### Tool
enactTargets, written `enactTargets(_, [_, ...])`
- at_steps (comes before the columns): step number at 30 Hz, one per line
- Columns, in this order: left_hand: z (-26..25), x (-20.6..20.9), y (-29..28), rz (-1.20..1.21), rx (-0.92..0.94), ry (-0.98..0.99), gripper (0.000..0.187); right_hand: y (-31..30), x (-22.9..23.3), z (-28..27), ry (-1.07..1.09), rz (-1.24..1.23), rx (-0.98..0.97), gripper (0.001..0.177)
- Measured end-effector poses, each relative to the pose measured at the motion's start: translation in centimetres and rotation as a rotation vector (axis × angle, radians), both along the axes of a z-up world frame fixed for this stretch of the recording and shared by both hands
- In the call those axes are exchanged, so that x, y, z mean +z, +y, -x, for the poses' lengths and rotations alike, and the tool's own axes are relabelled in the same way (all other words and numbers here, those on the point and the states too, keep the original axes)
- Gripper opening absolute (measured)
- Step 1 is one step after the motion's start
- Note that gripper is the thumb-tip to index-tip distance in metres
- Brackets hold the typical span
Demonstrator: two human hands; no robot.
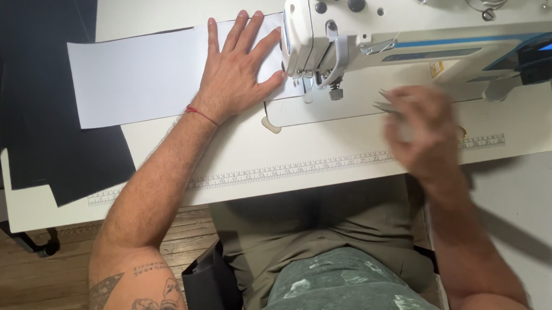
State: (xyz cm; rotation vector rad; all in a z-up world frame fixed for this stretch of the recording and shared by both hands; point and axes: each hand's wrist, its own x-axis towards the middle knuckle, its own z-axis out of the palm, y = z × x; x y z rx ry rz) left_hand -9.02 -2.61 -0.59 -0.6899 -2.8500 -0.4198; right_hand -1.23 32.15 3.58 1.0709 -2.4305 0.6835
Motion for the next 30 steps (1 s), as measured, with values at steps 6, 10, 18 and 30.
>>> enactTargets(6, [0.5,0.1,-0.1,-0.017,0.011,-0.034,0.069,7.5,-0.5,-0.5,0.398,-0.159,-0.407,0.042])
enactTargets(10, [0.8,0.0,0.0,-0.019,0.014,-0.037,0.068,9.0,-1.2,-1.0,0.366,-0.12,-0.414,0.04])
enactTargets(18, [1.5,0.0,-0.1,-0.012,0.013,-0.038,0.07,9.2,-2.5,-0.9,0.331,-0.037,-0.324,0.047])
enactTargets(30, [2.1,0.2,-0.2,-0.054,0.024,-0.024,0.067,8.9,-3.0,-1.2,0.292,0.04,-0.328,0.045])
